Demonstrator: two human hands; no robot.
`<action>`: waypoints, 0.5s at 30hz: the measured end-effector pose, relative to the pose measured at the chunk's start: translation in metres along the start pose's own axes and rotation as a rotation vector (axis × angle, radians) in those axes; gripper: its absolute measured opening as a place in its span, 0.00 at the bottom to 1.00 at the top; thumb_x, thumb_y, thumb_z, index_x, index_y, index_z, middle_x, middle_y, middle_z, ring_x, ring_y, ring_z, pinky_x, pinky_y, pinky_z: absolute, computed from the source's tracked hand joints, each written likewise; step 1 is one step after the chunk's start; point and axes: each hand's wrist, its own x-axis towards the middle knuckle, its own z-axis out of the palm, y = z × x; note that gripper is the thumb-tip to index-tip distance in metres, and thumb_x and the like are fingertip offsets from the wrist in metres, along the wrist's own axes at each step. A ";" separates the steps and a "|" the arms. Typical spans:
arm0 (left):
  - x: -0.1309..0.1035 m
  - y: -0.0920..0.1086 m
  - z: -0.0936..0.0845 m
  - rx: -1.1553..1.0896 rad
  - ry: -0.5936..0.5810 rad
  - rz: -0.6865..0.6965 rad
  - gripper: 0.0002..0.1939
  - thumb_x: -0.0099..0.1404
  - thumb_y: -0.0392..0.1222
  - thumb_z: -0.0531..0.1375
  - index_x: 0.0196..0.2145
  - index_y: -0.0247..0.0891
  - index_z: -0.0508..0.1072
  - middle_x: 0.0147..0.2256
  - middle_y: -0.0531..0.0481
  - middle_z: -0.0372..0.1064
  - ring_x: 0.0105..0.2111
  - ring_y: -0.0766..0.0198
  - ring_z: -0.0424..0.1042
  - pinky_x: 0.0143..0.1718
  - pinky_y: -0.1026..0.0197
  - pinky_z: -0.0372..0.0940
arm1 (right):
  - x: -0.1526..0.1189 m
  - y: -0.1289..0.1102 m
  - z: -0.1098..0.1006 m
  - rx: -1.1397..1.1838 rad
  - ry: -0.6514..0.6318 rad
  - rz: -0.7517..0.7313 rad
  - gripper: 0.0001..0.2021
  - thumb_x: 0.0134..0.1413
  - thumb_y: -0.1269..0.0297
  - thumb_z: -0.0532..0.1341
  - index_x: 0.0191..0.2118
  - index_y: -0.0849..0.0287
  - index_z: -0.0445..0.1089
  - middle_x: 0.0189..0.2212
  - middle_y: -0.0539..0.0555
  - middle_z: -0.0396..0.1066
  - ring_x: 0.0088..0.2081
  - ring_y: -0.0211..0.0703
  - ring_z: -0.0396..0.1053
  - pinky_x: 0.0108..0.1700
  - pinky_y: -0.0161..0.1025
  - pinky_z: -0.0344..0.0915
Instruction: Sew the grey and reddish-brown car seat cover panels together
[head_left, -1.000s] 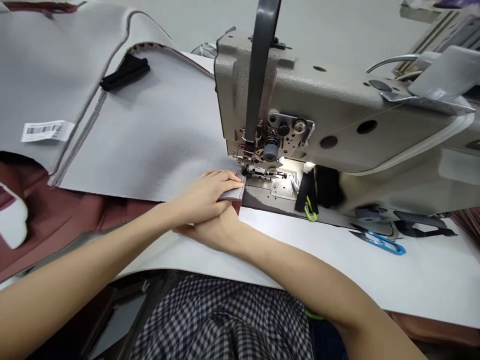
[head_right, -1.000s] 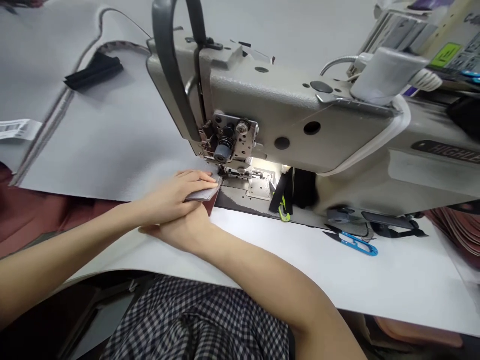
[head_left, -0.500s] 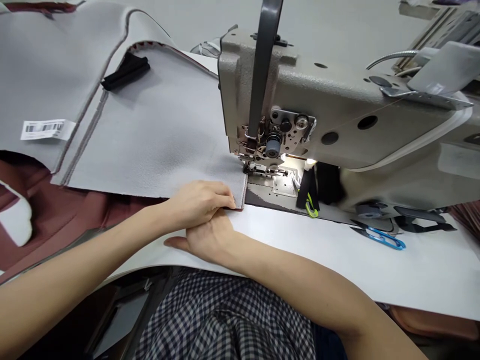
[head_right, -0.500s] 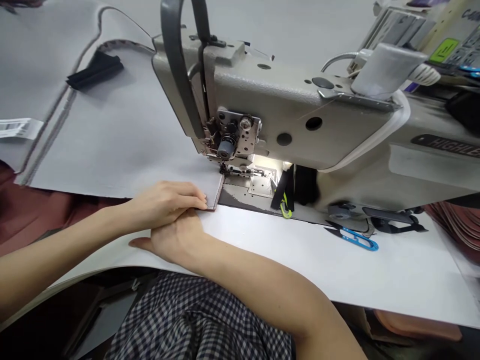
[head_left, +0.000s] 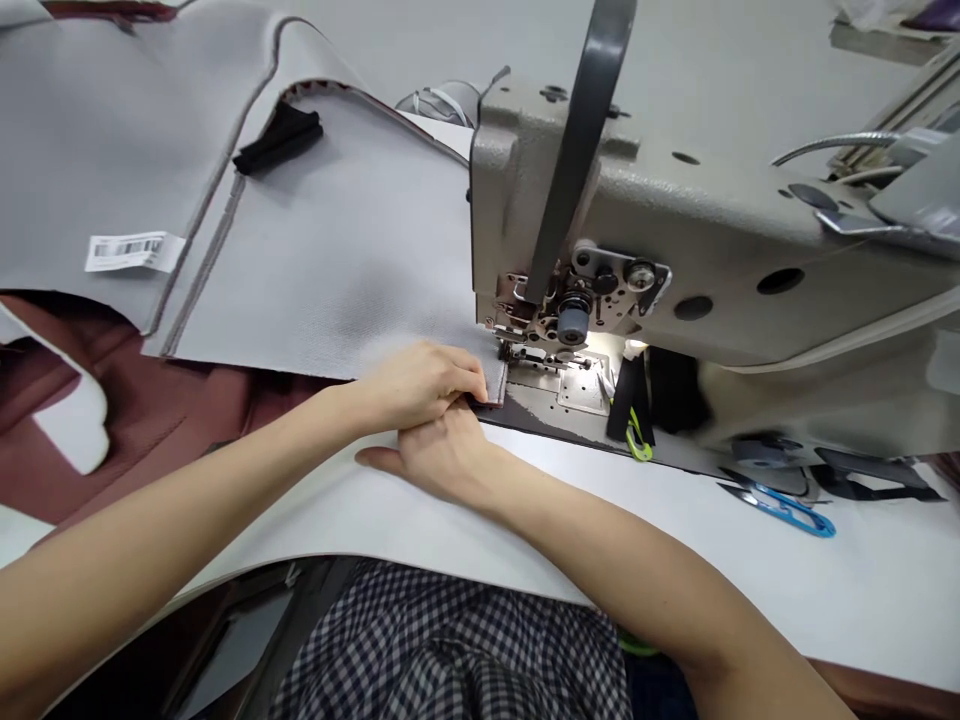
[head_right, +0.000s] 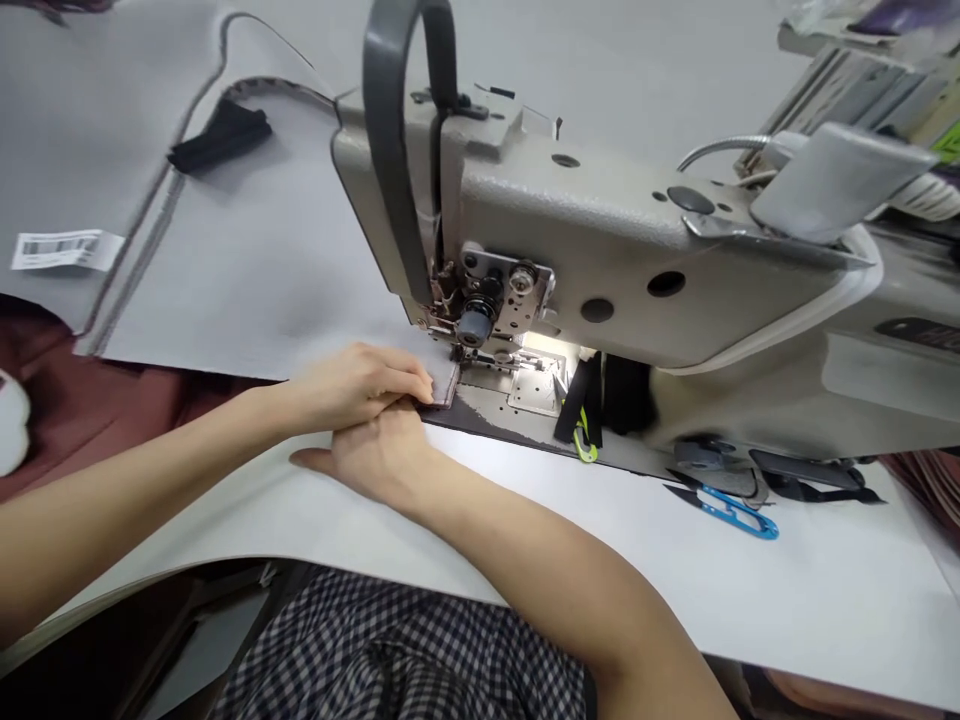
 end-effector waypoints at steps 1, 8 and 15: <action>0.002 -0.002 -0.002 -0.003 -0.007 -0.008 0.23 0.53 0.25 0.50 0.37 0.41 0.80 0.42 0.51 0.77 0.40 0.64 0.74 0.42 0.63 0.67 | 0.003 0.002 -0.001 0.004 -0.010 0.006 0.36 0.63 0.38 0.52 0.58 0.68 0.71 0.55 0.67 0.72 0.62 0.68 0.60 0.64 0.61 0.53; 0.023 -0.021 -0.013 0.028 -0.039 0.023 0.25 0.51 0.25 0.50 0.37 0.43 0.80 0.42 0.54 0.78 0.42 0.63 0.74 0.43 0.63 0.65 | 0.028 0.013 -0.005 -0.013 0.078 0.159 0.37 0.59 0.37 0.57 0.62 0.64 0.67 0.60 0.66 0.66 0.63 0.67 0.58 0.64 0.62 0.56; 0.043 -0.038 -0.016 0.137 -0.064 -0.111 0.24 0.57 0.26 0.52 0.41 0.47 0.82 0.40 0.52 0.78 0.36 0.62 0.74 0.36 0.63 0.65 | 0.043 0.026 -0.008 -0.010 0.109 0.145 0.31 0.63 0.42 0.56 0.55 0.67 0.74 0.54 0.69 0.72 0.60 0.72 0.62 0.61 0.67 0.58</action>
